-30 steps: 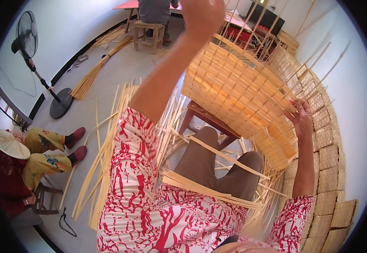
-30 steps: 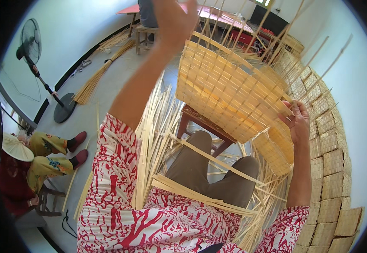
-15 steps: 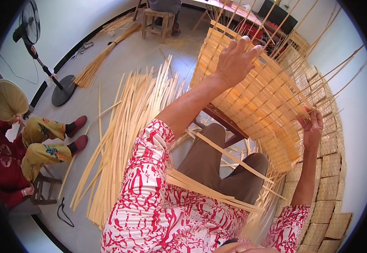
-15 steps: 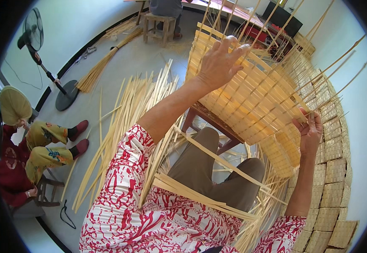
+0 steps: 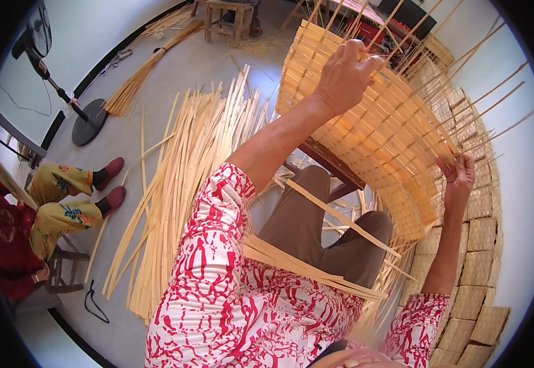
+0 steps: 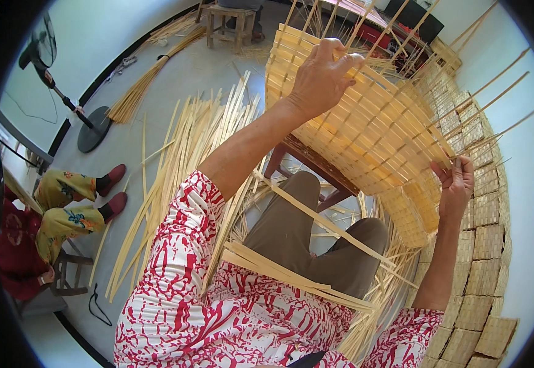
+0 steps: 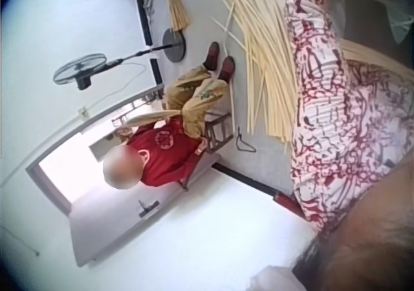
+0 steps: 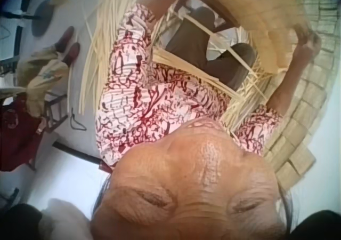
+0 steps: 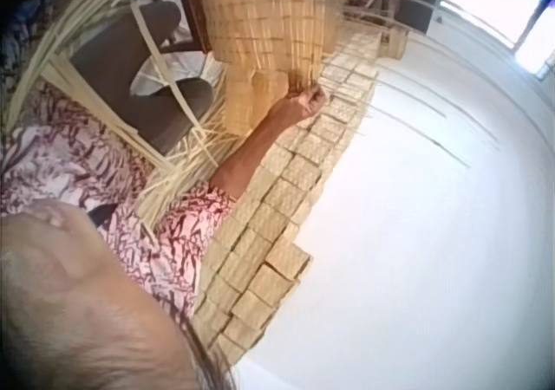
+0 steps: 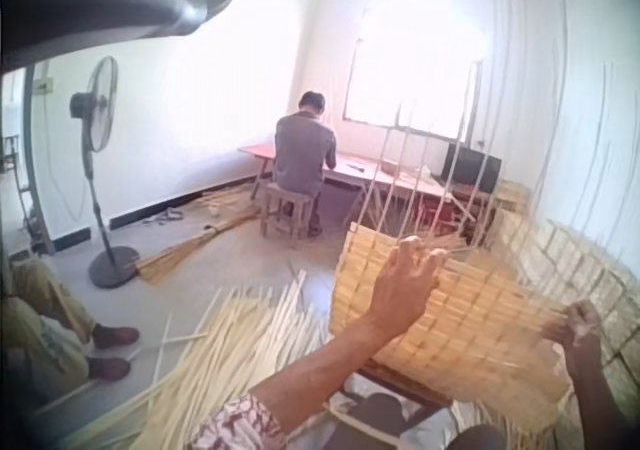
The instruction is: The person weaves a rectangular basket using thin bamboo strips, interlacing them by hand and occasionally using shears to trim excess material. The basket grows in height as the person continues to add and secure new strips.
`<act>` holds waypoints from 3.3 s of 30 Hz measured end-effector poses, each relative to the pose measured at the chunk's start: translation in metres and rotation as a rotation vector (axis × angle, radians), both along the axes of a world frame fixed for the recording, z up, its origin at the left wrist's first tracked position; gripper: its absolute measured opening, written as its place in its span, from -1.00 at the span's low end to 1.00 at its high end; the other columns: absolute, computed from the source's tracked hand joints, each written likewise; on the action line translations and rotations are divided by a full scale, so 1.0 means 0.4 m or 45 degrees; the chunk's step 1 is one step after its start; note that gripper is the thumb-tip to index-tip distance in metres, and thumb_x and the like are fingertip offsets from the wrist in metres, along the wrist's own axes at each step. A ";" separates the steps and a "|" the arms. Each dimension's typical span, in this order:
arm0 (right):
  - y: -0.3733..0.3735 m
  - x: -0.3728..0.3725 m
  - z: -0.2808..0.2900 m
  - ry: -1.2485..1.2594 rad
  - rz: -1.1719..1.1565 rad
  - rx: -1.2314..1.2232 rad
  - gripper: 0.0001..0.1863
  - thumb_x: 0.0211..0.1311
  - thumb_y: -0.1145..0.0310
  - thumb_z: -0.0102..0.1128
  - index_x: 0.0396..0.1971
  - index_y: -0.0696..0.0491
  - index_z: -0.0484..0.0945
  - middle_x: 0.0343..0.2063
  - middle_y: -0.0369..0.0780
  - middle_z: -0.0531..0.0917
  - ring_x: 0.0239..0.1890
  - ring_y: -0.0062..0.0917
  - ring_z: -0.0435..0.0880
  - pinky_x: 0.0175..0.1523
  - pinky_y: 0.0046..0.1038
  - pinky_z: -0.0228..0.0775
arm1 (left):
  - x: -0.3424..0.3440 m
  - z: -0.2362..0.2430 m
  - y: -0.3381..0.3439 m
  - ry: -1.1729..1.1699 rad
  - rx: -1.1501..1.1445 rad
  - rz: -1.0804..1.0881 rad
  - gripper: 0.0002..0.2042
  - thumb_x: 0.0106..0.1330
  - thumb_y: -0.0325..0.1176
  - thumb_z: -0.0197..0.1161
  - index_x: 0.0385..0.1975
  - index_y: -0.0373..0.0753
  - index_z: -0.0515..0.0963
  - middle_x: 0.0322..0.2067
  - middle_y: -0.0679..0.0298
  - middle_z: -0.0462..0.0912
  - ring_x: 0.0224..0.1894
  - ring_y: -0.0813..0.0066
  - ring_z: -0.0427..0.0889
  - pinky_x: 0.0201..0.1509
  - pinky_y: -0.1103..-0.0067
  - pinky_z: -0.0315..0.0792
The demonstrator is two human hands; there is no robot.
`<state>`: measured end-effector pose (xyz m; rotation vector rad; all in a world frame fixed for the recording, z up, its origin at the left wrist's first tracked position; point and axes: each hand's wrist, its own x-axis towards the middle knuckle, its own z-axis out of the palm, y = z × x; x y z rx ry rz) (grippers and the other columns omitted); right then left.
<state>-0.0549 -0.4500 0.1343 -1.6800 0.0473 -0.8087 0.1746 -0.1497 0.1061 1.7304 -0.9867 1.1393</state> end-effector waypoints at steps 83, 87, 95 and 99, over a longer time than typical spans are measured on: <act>-0.036 -0.012 -0.015 -0.140 -0.042 0.316 -0.64 0.51 0.18 -0.01 0.13 0.07 0.44 -0.10 -0.20 0.62 -0.16 -0.50 0.68 -0.13 -0.37 0.72 | 0.251 0.016 0.193 0.840 -0.243 -0.648 -0.82 0.44 -0.27 0.23 -0.09 -0.17 0.63 -0.30 0.48 0.67 -0.32 0.78 0.56 -0.21 0.76 0.43; -0.021 -0.002 -0.009 -0.035 -0.090 0.179 -0.59 0.51 0.13 -0.02 0.17 0.05 0.43 0.02 -0.22 0.57 -0.10 -0.49 0.67 -0.11 -0.37 0.72 | 0.225 0.021 0.219 0.838 -0.203 -0.588 -0.84 0.44 -0.28 0.23 -0.13 -0.19 0.61 -0.36 0.47 0.64 -0.34 0.78 0.54 -0.23 0.77 0.42; -0.081 0.044 -0.074 -0.235 -0.059 0.130 -0.79 0.48 0.39 -0.04 -0.01 0.10 0.48 -0.15 -0.24 0.60 -0.24 -0.48 0.69 -0.16 -0.34 0.72 | 0.223 0.028 0.228 0.815 -0.172 -0.505 -0.88 0.45 -0.31 0.21 -0.18 -0.20 0.58 -0.39 0.46 0.59 -0.36 0.76 0.52 -0.31 0.75 0.40; -0.050 0.072 -0.106 -0.118 -0.291 0.172 -0.78 0.45 0.33 0.03 -0.06 0.11 0.55 -0.29 -0.27 0.63 -0.31 -0.58 0.69 -0.28 -0.44 0.71 | 0.265 0.000 0.222 0.820 -0.153 -0.518 -0.89 0.46 -0.33 0.20 -0.18 -0.20 0.57 -0.37 0.46 0.60 -0.36 0.75 0.53 -0.38 0.76 0.39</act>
